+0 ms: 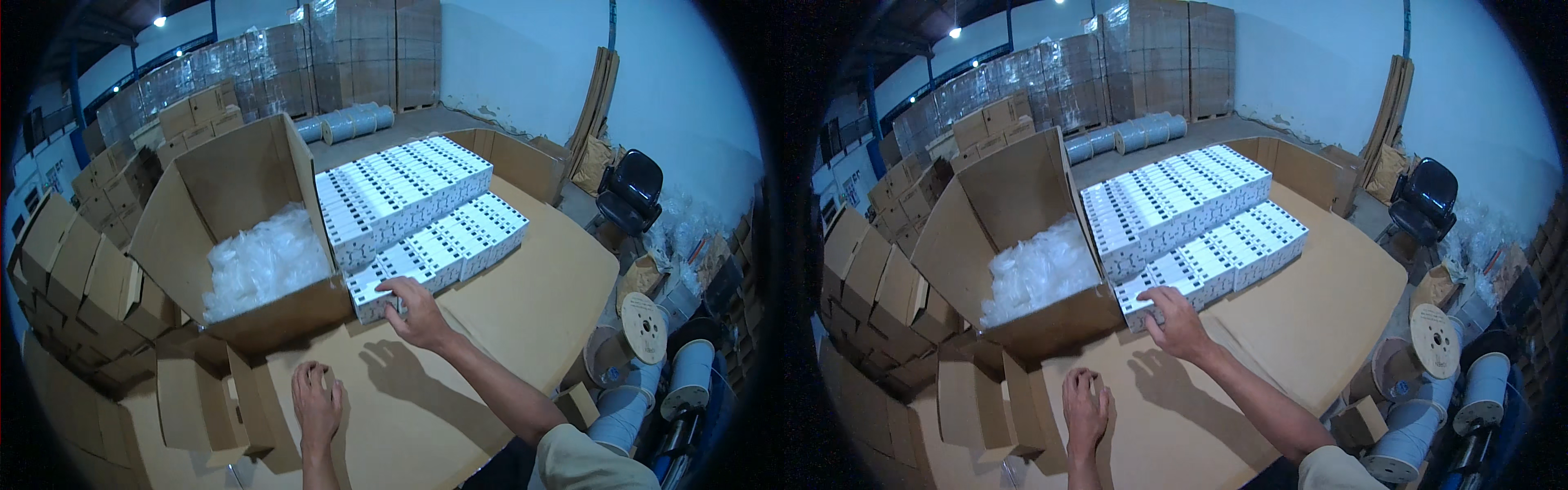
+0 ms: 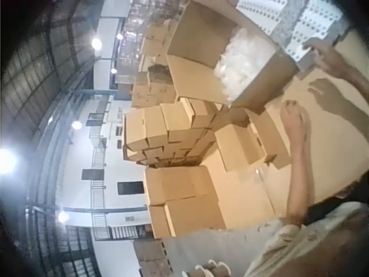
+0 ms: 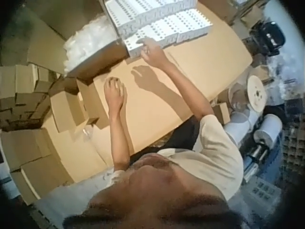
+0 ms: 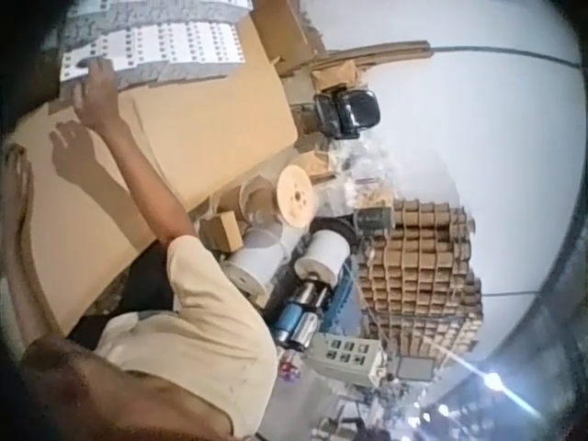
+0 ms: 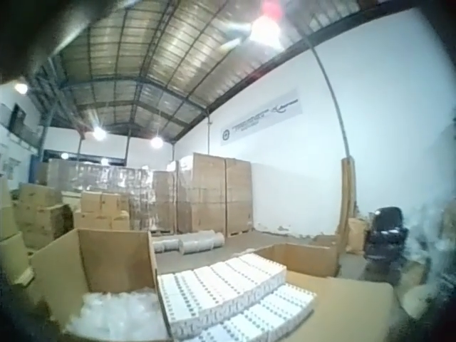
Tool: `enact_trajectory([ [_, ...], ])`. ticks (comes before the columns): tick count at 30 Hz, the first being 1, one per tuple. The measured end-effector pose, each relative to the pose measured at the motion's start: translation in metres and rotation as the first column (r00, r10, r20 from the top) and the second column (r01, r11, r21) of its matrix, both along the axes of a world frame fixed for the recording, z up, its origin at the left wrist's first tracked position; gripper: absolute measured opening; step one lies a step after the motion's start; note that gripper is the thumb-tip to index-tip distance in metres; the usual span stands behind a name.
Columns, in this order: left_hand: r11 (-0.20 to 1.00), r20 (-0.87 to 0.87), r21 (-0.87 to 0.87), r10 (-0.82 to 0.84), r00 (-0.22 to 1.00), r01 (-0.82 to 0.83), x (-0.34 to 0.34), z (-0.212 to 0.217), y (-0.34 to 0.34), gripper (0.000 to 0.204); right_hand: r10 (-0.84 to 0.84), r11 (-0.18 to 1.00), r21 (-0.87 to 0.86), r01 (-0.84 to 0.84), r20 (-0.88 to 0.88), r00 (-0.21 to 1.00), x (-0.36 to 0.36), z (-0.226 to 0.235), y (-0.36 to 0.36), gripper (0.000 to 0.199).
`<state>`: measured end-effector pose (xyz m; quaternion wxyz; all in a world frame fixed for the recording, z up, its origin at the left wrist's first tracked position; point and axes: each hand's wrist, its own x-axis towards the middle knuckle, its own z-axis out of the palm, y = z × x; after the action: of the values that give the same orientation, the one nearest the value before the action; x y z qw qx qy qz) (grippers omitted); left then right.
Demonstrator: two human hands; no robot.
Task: Packaging small boxed products into plastic bags and larger cardboard boxes in a warehouse setting.
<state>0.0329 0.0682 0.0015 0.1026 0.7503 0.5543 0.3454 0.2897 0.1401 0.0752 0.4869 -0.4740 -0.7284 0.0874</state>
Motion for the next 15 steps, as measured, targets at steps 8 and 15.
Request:
enact_trajectory([
  [8, 0.997, -0.065, -0.071, -0.029, 0.997, 0.024, -0.001, 0.011, 0.005, 0.039, -0.249, 0.968, 0.081, 0.237, 0.203, 0.947, -0.003, 0.013, 0.086, 0.06],
  [15, 0.986, -0.087, -0.151, -0.083, 0.993, 0.069, -0.011, 0.019, 0.006, 0.044, -0.28, 0.957, 0.128, 0.259, 0.186, 0.942, -0.003, 0.006, 0.102, 0.052],
])
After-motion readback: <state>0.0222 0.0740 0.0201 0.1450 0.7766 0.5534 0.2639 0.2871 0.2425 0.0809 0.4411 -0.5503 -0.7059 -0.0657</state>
